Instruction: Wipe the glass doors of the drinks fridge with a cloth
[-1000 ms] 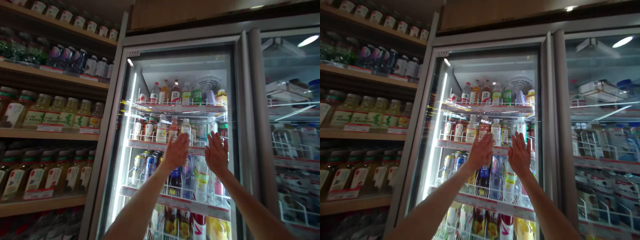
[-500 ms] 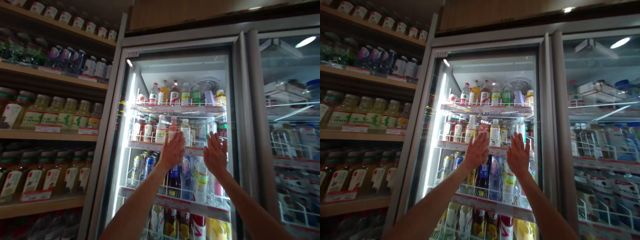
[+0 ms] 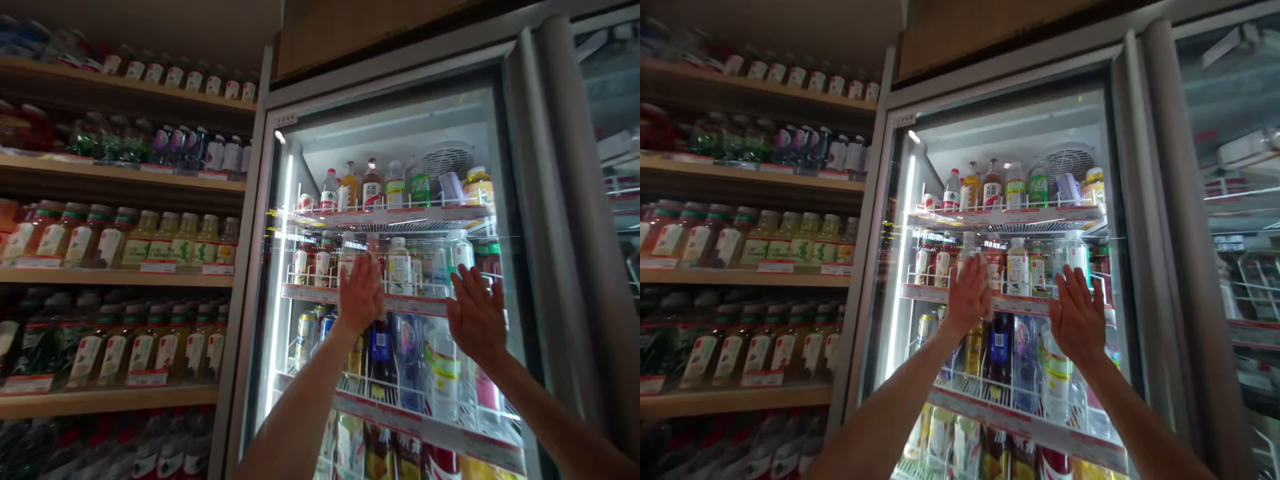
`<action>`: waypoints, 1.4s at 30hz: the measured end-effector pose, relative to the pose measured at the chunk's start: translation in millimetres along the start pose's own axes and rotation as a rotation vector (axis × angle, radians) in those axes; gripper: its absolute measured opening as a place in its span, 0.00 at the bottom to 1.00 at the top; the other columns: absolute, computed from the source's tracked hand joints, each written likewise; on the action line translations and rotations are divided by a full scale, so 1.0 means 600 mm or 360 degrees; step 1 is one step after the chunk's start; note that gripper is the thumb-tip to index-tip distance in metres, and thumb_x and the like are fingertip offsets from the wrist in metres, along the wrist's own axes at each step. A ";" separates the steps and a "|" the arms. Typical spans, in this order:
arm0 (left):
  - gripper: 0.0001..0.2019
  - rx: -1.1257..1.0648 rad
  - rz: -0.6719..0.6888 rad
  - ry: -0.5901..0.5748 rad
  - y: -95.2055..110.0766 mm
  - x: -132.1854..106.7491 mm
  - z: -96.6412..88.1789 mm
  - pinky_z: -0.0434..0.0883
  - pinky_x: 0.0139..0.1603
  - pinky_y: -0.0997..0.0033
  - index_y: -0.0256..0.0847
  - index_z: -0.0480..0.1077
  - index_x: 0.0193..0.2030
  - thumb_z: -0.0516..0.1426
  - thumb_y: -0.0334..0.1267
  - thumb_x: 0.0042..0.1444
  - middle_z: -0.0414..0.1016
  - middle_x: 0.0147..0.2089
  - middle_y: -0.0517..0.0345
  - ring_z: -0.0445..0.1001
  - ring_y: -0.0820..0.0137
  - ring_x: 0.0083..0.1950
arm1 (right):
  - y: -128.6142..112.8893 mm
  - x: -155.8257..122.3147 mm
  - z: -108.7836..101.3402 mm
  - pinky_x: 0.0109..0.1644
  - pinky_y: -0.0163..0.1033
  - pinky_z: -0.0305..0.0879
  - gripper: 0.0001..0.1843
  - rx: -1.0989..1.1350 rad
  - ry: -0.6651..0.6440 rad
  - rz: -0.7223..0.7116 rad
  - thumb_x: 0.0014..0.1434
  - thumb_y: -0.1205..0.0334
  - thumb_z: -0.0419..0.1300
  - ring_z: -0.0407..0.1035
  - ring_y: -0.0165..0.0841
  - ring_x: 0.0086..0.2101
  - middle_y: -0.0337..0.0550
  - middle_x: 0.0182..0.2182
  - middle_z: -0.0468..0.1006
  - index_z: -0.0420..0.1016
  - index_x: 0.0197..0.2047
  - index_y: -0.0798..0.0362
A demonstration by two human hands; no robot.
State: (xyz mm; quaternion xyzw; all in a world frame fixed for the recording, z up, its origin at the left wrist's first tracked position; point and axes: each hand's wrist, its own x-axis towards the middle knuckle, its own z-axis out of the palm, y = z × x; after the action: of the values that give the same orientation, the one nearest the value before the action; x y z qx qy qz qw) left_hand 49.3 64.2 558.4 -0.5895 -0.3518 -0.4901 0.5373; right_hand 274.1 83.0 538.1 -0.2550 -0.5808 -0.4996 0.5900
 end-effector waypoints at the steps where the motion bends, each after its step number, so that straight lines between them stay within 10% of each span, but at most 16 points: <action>1: 0.23 0.0044 -0.0232 0.0071 -0.019 0.011 -0.002 0.50 0.66 0.45 0.35 0.58 0.61 0.44 0.41 0.61 0.56 0.66 0.41 0.49 0.59 0.69 | -0.002 0.000 0.001 0.67 0.55 0.41 0.30 -0.0003 0.0001 0.0016 0.63 0.61 0.46 0.48 0.42 0.64 0.52 0.64 0.56 0.48 0.67 0.56; 4: 0.24 0.0054 -0.0506 0.0185 -0.007 0.030 0.005 0.51 0.65 0.41 0.32 0.55 0.63 0.44 0.40 0.61 0.54 0.67 0.38 0.45 0.57 0.70 | -0.005 -0.001 0.004 0.67 0.56 0.41 0.30 -0.0016 -0.0011 0.0067 0.63 0.60 0.45 0.49 0.42 0.64 0.51 0.64 0.56 0.49 0.67 0.56; 10: 0.24 -0.0082 0.0482 -0.0089 0.072 0.014 0.022 0.48 0.69 0.52 0.39 0.54 0.64 0.43 0.43 0.62 0.54 0.68 0.53 0.43 0.66 0.71 | -0.001 -0.001 0.006 0.67 0.54 0.42 0.29 -0.0003 0.0045 0.0016 0.63 0.61 0.46 0.50 0.41 0.63 0.53 0.62 0.60 0.51 0.66 0.57; 14: 0.24 0.0054 -0.0152 0.0051 -0.029 0.035 0.004 0.48 0.68 0.48 0.36 0.54 0.64 0.43 0.41 0.62 0.58 0.65 0.45 0.50 0.61 0.69 | -0.007 0.003 0.001 0.67 0.53 0.41 0.30 -0.0039 -0.0052 0.0093 0.63 0.61 0.45 0.46 0.39 0.64 0.51 0.64 0.57 0.45 0.68 0.55; 17: 0.26 0.0057 -0.0466 0.0136 -0.033 0.048 0.012 0.50 0.67 0.49 0.32 0.53 0.64 0.44 0.41 0.61 0.54 0.67 0.41 0.47 0.59 0.70 | -0.010 0.004 0.001 0.67 0.53 0.41 0.32 -0.0055 -0.0055 0.0099 0.64 0.61 0.45 0.45 0.39 0.65 0.50 0.65 0.55 0.41 0.69 0.54; 23: 0.24 -0.0118 0.0520 -0.0024 0.102 0.027 0.032 0.48 0.69 0.56 0.32 0.57 0.62 0.44 0.41 0.61 0.56 0.67 0.50 0.43 0.65 0.71 | -0.001 0.003 -0.002 0.66 0.53 0.44 0.31 0.0024 0.0027 0.0042 0.64 0.62 0.45 0.48 0.39 0.64 0.50 0.64 0.55 0.41 0.69 0.51; 26: 0.23 -0.0083 0.0431 -0.0110 0.027 0.029 0.014 0.47 0.69 0.54 0.37 0.57 0.62 0.43 0.40 0.61 0.57 0.66 0.51 0.47 0.67 0.70 | 0.001 0.002 -0.003 0.66 0.54 0.43 0.31 0.0037 0.0018 0.0047 0.64 0.61 0.44 0.48 0.39 0.64 0.49 0.65 0.54 0.41 0.69 0.51; 30: 0.25 0.0064 -0.0529 0.0083 -0.090 0.044 -0.008 0.49 0.67 0.48 0.33 0.55 0.63 0.42 0.40 0.61 0.55 0.67 0.42 0.49 0.60 0.69 | -0.003 0.003 -0.002 0.66 0.55 0.40 0.32 -0.0013 -0.0033 0.0048 0.64 0.59 0.44 0.46 0.40 0.64 0.50 0.64 0.55 0.40 0.69 0.53; 32: 0.26 0.0065 -0.0619 0.0132 -0.071 0.044 -0.004 0.50 0.67 0.47 0.30 0.54 0.63 0.41 0.40 0.61 0.53 0.67 0.39 0.47 0.59 0.70 | -0.004 0.003 -0.001 0.66 0.56 0.40 0.32 -0.0015 -0.0039 0.0039 0.64 0.59 0.45 0.46 0.41 0.64 0.50 0.64 0.56 0.40 0.69 0.52; 38: 0.24 -0.0145 0.0546 -0.0114 0.055 0.029 0.025 0.45 0.69 0.54 0.37 0.56 0.62 0.44 0.42 0.61 0.55 0.68 0.51 0.43 0.66 0.71 | 0.010 0.006 -0.008 0.66 0.54 0.41 0.32 -0.0052 -0.0081 0.0004 0.63 0.60 0.47 0.48 0.41 0.64 0.49 0.63 0.58 0.43 0.68 0.50; 42: 0.24 -0.0059 -0.0033 0.0045 -0.021 0.057 0.015 0.47 0.68 0.50 0.35 0.55 0.63 0.43 0.41 0.61 0.55 0.67 0.45 0.47 0.63 0.70 | 0.020 0.005 -0.012 0.65 0.55 0.41 0.31 -0.0163 -0.0102 0.0091 0.63 0.59 0.46 0.46 0.42 0.64 0.50 0.65 0.54 0.44 0.68 0.51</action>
State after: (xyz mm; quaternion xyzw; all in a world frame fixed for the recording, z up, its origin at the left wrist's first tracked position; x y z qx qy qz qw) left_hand 48.3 71.4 595.1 -0.5887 -0.3412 -0.5101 0.5261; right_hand 287.1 80.4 542.7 -0.3172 -0.5656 -0.5032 0.5712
